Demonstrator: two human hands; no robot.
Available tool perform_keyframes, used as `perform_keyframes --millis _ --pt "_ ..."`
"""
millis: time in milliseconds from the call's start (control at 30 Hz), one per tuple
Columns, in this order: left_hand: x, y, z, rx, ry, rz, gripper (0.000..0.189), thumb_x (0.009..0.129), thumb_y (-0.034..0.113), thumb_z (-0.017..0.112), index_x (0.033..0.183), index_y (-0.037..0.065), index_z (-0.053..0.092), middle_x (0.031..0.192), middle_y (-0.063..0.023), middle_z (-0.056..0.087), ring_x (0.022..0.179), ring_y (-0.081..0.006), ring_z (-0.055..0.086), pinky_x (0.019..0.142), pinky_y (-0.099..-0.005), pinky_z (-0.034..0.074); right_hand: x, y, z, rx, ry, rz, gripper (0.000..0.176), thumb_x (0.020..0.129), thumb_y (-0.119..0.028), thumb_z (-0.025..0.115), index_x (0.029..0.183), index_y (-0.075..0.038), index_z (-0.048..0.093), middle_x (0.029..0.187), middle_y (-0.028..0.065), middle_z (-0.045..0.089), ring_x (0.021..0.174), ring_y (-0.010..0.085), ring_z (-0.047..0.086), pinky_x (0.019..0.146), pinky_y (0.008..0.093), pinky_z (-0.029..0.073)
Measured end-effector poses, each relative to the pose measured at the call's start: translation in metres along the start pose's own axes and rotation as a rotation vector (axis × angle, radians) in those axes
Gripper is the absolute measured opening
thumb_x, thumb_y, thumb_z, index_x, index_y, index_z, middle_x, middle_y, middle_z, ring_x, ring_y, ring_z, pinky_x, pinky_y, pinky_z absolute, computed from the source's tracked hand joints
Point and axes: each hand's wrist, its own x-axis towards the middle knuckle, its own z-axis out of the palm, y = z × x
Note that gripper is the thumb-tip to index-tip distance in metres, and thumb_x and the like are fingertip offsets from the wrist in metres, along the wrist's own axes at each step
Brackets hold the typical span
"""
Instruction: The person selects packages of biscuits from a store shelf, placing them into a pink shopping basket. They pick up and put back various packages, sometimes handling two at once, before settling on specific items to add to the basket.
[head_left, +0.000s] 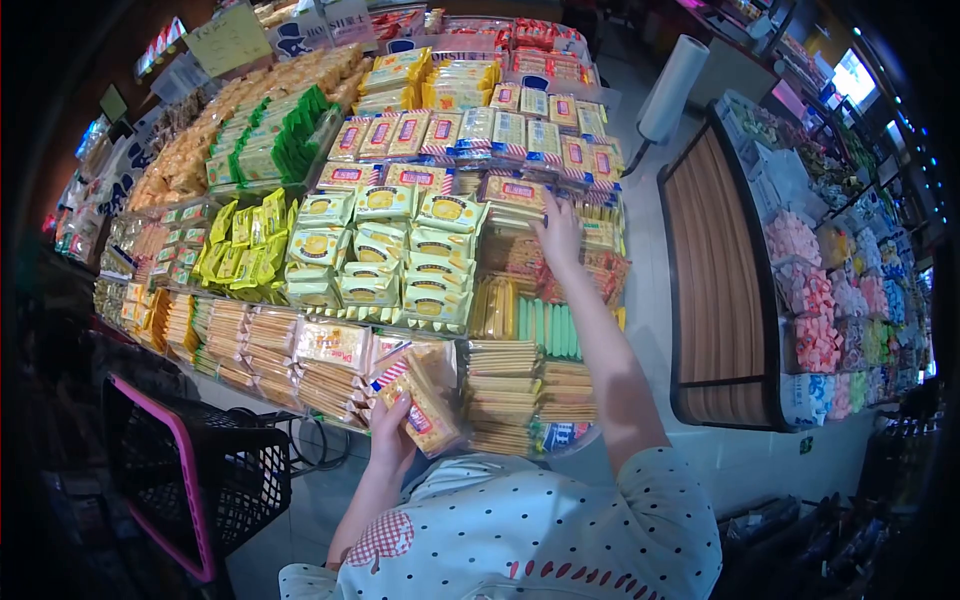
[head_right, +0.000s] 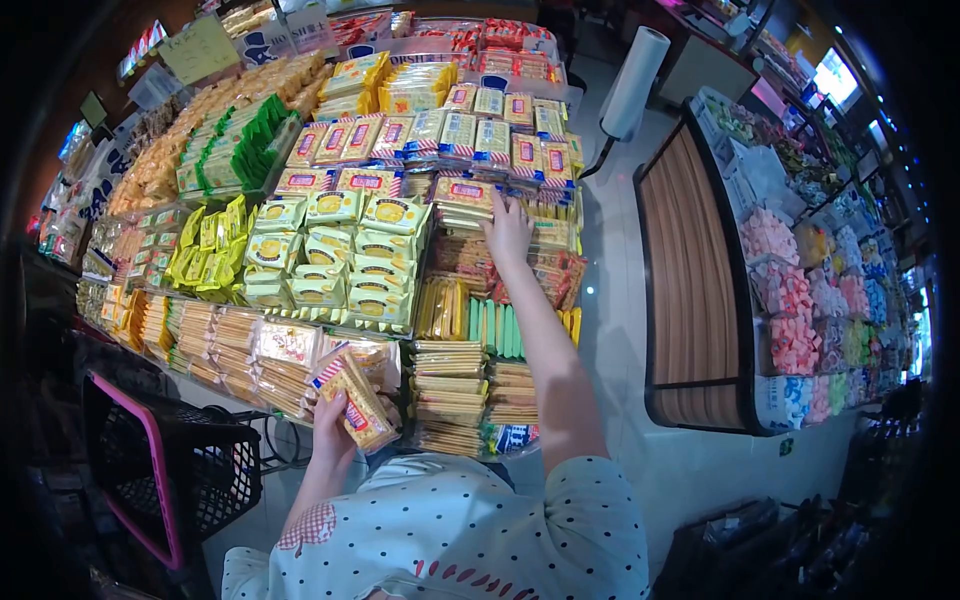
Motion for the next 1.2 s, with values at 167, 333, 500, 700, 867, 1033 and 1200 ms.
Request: perform_keyframes --millis 167,333,500,700,867,1033,1200 --pt "0.007 -0.001 -0.001 0.037 0.028 -0.028 0.041 0.086 0.014 0.052 0.122 0.0 0.039 0.108 -0.0121 0.056 0.096 -0.0206 0.058 0.082 -0.0337 0.048 -0.004 0.009 0.007 -0.128 0.096 -0.103 0.056 0.075 -0.022 0.067 0.126 -0.016 0.045 0.104 0.0099 0.054 0.099 0.0265 0.051 0.088 0.0438 0.034" --pt "0.011 -0.002 -0.004 0.018 0.04 -0.011 0.041 0.085 0.014 0.054 0.121 0.001 0.04 0.109 -0.0094 0.055 0.096 -0.0181 0.057 0.083 -0.0321 0.047 -0.011 0.014 0.003 -0.167 0.154 -0.197 0.052 0.073 -0.021 0.066 0.122 -0.014 0.048 0.107 0.01 0.054 0.1 0.0266 0.051 0.087 0.0422 0.034" --pt "0.012 -0.001 -0.005 0.01 0.041 -0.034 0.04 0.085 0.013 0.054 0.121 0.002 0.04 0.109 -0.0089 0.055 0.097 -0.0173 0.057 0.084 -0.0318 0.046 -0.011 -0.004 -0.009 -0.315 0.28 -0.266 0.053 0.072 -0.016 0.065 0.122 -0.012 0.047 0.118 0.0122 0.048 0.111 0.0255 0.045 0.093 0.0463 0.031" --pt "0.011 0.0 -0.009 -0.008 0.056 -0.008 0.04 0.085 0.012 0.054 0.121 0.001 0.04 0.109 -0.0087 0.055 0.097 -0.0168 0.057 0.083 -0.0309 0.047 0.003 -0.006 -0.004 -0.345 0.13 -0.409 0.057 0.072 -0.016 0.065 0.124 -0.01 0.043 0.125 0.0109 0.044 0.121 0.0227 0.038 0.099 0.0541 0.026" --pt "0.012 0.0 -0.019 -0.02 0.041 -0.011 0.04 0.085 0.012 0.054 0.121 0.002 0.039 0.11 -0.0089 0.054 0.097 -0.0172 0.057 0.084 -0.0315 0.047 0.001 0.003 -0.009 -0.343 0.134 -0.445 0.059 0.07 -0.021 0.068 0.123 -0.009 0.045 0.12 0.0079 0.049 0.114 0.0207 0.045 0.097 0.0506 0.03" --pt "0.005 0.01 -0.021 -0.031 0.029 0.003 0.042 0.084 0.01 0.055 0.122 0.003 0.038 0.11 -0.0092 0.054 0.098 -0.0176 0.057 0.083 -0.0323 0.048 -0.015 0.009 -0.029 -0.257 0.343 -0.522 0.054 0.067 -0.021 0.071 0.115 -0.006 0.052 0.112 0.0087 0.057 0.102 0.0223 0.054 0.094 0.0414 0.035" --pt "-0.004 0.023 -0.03 -0.001 0.066 0.105 0.043 0.085 0.019 0.053 0.122 -0.001 0.039 0.104 -0.0174 0.059 0.093 -0.0227 0.061 0.081 -0.0341 0.051 -0.07 -0.044 -0.063 0.186 0.418 -0.149 0.037 0.076 -0.013 0.066 0.11 -0.003 0.055 0.1 0.0107 0.062 0.092 0.023 0.058 0.084 0.0372 0.043"
